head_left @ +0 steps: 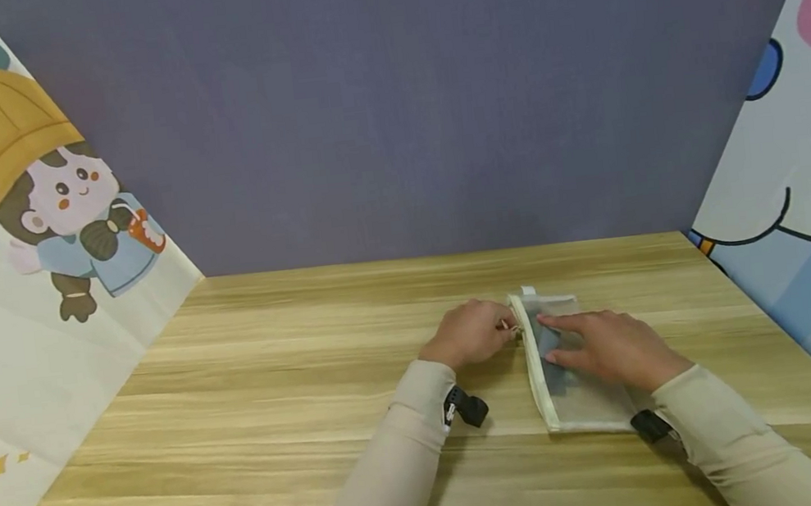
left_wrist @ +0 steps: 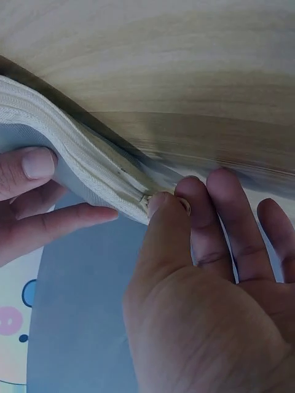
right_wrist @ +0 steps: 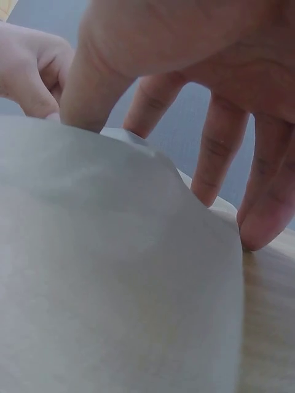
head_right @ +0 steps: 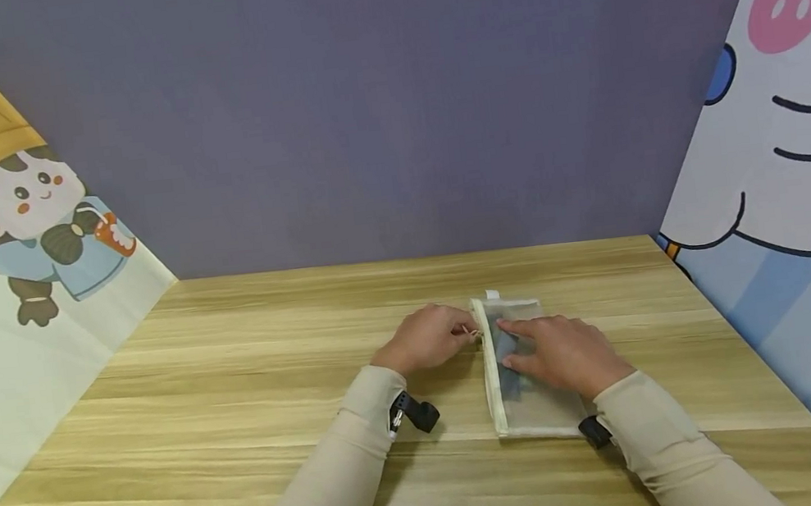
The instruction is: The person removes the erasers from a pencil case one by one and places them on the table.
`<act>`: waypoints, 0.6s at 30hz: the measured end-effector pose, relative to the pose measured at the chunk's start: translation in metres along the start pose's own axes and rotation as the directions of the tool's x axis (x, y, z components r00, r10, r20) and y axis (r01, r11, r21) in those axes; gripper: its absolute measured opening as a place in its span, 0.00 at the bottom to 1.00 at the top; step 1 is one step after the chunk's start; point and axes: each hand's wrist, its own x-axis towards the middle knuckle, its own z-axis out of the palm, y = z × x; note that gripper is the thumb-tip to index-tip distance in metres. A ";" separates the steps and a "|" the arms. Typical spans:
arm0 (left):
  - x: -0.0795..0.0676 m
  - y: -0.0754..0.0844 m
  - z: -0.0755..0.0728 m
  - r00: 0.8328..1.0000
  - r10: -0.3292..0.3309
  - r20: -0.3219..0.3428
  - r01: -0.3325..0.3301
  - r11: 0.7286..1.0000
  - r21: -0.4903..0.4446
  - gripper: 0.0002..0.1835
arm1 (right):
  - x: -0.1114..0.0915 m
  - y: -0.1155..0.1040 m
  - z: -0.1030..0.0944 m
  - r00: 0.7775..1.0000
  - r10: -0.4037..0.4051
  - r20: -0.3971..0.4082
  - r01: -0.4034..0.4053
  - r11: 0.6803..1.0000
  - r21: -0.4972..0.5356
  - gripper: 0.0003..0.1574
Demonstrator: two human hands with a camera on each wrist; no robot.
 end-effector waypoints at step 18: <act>-0.001 0.001 -0.001 0.999 -0.039 -0.027 0.040 0.999 0.016 0.08 | -0.007 -0.004 -0.008 0.982 -0.008 0.188 0.013 1.000 -0.022 0.58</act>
